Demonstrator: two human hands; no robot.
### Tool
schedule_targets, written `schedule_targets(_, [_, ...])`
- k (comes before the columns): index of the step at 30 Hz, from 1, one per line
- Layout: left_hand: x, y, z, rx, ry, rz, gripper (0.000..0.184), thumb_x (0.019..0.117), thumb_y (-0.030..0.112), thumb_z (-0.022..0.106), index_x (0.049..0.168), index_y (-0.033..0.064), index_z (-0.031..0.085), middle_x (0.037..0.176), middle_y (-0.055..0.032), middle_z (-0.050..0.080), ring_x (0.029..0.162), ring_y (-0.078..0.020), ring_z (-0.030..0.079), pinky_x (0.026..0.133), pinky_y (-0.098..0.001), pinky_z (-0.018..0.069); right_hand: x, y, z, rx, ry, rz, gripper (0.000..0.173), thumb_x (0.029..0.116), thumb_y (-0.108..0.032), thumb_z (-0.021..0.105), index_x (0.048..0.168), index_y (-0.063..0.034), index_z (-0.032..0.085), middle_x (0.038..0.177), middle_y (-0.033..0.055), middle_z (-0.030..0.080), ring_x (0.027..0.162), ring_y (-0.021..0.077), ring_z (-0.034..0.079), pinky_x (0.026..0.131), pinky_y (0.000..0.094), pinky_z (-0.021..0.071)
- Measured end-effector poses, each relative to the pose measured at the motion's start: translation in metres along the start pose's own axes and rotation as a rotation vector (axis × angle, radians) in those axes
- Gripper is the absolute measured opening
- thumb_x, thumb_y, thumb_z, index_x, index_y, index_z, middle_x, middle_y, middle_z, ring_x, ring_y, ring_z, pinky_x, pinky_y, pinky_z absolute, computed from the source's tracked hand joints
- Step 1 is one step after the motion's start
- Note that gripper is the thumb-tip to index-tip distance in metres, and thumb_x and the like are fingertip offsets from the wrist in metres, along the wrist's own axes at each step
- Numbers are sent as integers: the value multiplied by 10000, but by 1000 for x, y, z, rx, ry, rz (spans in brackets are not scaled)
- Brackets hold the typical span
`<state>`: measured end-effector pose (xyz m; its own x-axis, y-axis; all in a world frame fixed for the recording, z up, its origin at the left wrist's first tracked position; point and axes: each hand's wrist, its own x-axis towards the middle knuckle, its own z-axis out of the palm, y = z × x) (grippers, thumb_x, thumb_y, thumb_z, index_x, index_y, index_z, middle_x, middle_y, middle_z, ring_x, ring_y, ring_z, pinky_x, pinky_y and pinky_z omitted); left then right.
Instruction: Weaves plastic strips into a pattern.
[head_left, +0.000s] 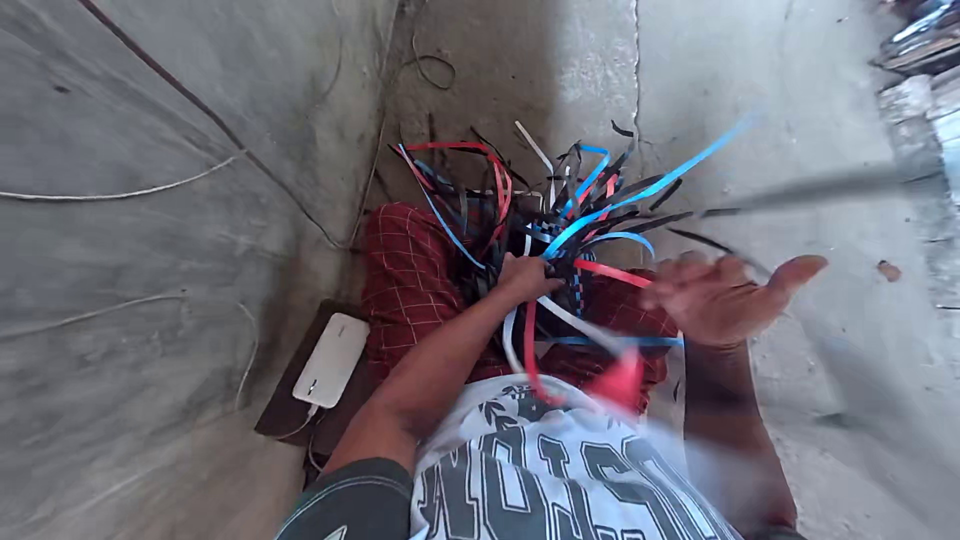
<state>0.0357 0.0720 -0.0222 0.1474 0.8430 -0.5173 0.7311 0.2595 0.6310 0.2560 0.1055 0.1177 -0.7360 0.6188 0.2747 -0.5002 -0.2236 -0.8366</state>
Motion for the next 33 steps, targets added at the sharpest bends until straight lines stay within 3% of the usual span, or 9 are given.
schedule_targets(4, [-3, 1, -3, 26, -19, -6, 459, 1024, 535, 559, 1195, 156, 752, 1132, -122, 742, 1139, -296, 653, 1116, -584, 336, 15, 32, -10, -353, 357, 187, 560, 1061, -559, 310, 898, -233, 735, 752, -79, 684, 675, 61, 657, 622, 286, 576])
schedule_targets(6, [-6, 2, -5, 32, -24, 27, 448, 1042, 510, 539, 1209, 151, 748, 1141, -126, 740, 1144, -304, 651, 1109, -591, 336, 16, 69, -29, -964, 244, 532, 355, 1067, -143, 399, 1246, -19, 681, 995, 130, 701, 843, 194, 658, 814, 374, 554])
schedule_targets(8, [-9, 3, -6, 65, -21, 43, 493, 1055, 515, 507, 1184, 101, 741, 1115, -149, 734, 1125, -317, 651, 1083, -592, 346, 22, 99, -42, -1375, -41, 870, 424, 1064, -145, 513, 1485, -94, 540, 1343, 215, 641, 1244, 355, 619, 1099, 530, 451])
schedule_targets(11, [-11, 3, -6, 114, 5, 17, 565, 1063, 525, 471, 1089, 26, 735, 1083, -183, 725, 1115, -334, 651, 1081, -580, 355, 27, 116, -51, -1508, -202, 1045, 480, 1060, -186, 536, 1533, -131, 483, 1405, 232, 599, 1330, 420, 547, 1131, 594, 394])
schedule_targets(18, [-6, -2, -9, 118, 39, -74, 631, 1046, 570, 483, 1011, -17, 713, 1070, -196, 714, 1108, -331, 647, 1076, -567, 353, 13, 78, -66, -1186, 148, 771, 251, 951, -146, 725, 1102, 44, 661, 969, 186, 681, 866, 263, 661, 836, 469, 553])
schedule_targets(23, [-4, 0, -7, 103, 50, -58, 605, 1053, 536, 489, 1010, -21, 721, 1076, -203, 715, 1110, -347, 647, 1070, -589, 355, 3, 31, -80, -479, 784, 228, 465, 1120, -282, 168, 965, -134, 581, 753, -50, 632, 641, 103, 629, 660, 345, 582])
schedule_targets(25, [-4, -1, -4, 88, 103, -33, 568, 1040, 533, 530, 1067, 2, 727, 1148, -190, 711, 1148, -336, 639, 1079, -582, 356, 6, 25, -73, -345, 672, 156, 705, 1059, -591, 60, 966, -201, 640, 828, -62, 689, 728, 123, 677, 713, 380, 602])
schedule_targets(27, [-3, -5, 1, 6, 211, 10, 503, 986, 515, 642, 1247, 89, 702, 1324, -175, 660, 1220, -335, 618, 1086, -588, 378, 3, 36, -67, -463, 376, 228, 637, 996, -714, 345, 1199, -197, 657, 1044, -29, 723, 926, 154, 704, 846, 406, 599])
schedule_targets(33, [-28, -1, 1, -138, 505, 115, 1036, 773, 330, 908, 1617, 156, 333, 1542, -278, 367, 1095, -431, 632, 883, -557, 570, 24, 106, -43, -1090, -168, 492, 442, 907, 113, 539, 1307, -27, 667, 1351, 191, 605, 1190, 263, 622, 1006, 419, 533])
